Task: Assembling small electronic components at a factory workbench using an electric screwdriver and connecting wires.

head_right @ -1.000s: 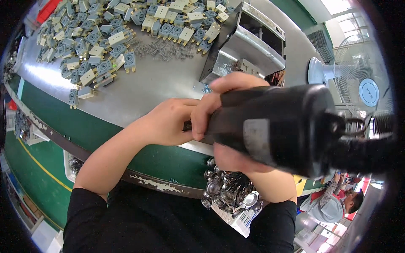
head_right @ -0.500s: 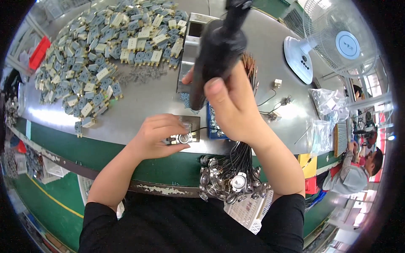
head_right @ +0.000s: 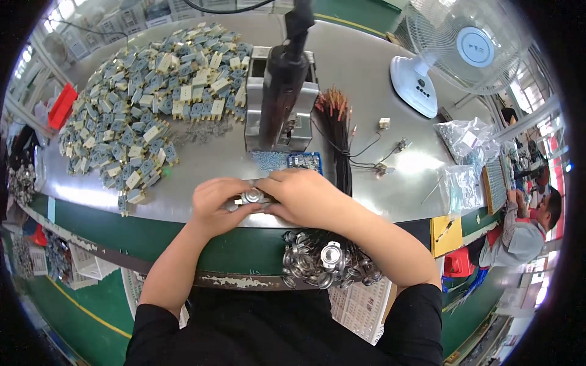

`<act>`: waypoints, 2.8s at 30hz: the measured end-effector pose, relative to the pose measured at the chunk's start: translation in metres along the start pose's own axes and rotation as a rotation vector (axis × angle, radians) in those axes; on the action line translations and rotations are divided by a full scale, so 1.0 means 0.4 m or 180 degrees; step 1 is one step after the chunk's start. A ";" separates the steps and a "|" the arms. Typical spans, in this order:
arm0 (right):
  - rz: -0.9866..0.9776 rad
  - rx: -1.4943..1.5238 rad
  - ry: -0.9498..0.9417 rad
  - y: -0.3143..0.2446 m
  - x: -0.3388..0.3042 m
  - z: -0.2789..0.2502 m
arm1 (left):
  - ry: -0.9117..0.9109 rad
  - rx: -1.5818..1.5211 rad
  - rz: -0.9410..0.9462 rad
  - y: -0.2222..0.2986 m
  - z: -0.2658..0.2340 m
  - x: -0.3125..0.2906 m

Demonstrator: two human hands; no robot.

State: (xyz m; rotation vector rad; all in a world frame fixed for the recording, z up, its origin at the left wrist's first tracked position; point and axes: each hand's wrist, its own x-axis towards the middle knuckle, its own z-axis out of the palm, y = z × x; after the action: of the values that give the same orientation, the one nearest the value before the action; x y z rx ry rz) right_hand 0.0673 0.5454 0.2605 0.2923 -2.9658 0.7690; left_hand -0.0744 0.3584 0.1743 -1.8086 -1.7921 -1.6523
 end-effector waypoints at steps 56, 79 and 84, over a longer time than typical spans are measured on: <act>0.1432 0.0521 0.0190 0.189 -0.259 -0.205 | -0.0063 -0.4458 0.0022 0.382 -0.072 0.164; 0.2690 0.1393 0.0907 0.013 -0.317 -0.069 | -0.1687 -0.1320 -0.0463 0.263 0.086 0.105; 0.2879 0.4931 0.1884 0.041 -0.391 -0.101 | -0.1668 -0.1455 -0.0500 0.254 0.077 0.081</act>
State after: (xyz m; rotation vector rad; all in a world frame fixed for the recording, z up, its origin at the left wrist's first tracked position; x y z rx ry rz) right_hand 0.2180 0.6053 0.2707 -1.0630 -1.2607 2.4276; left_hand 0.0114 0.3705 0.2439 -2.5559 -1.8882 -1.8980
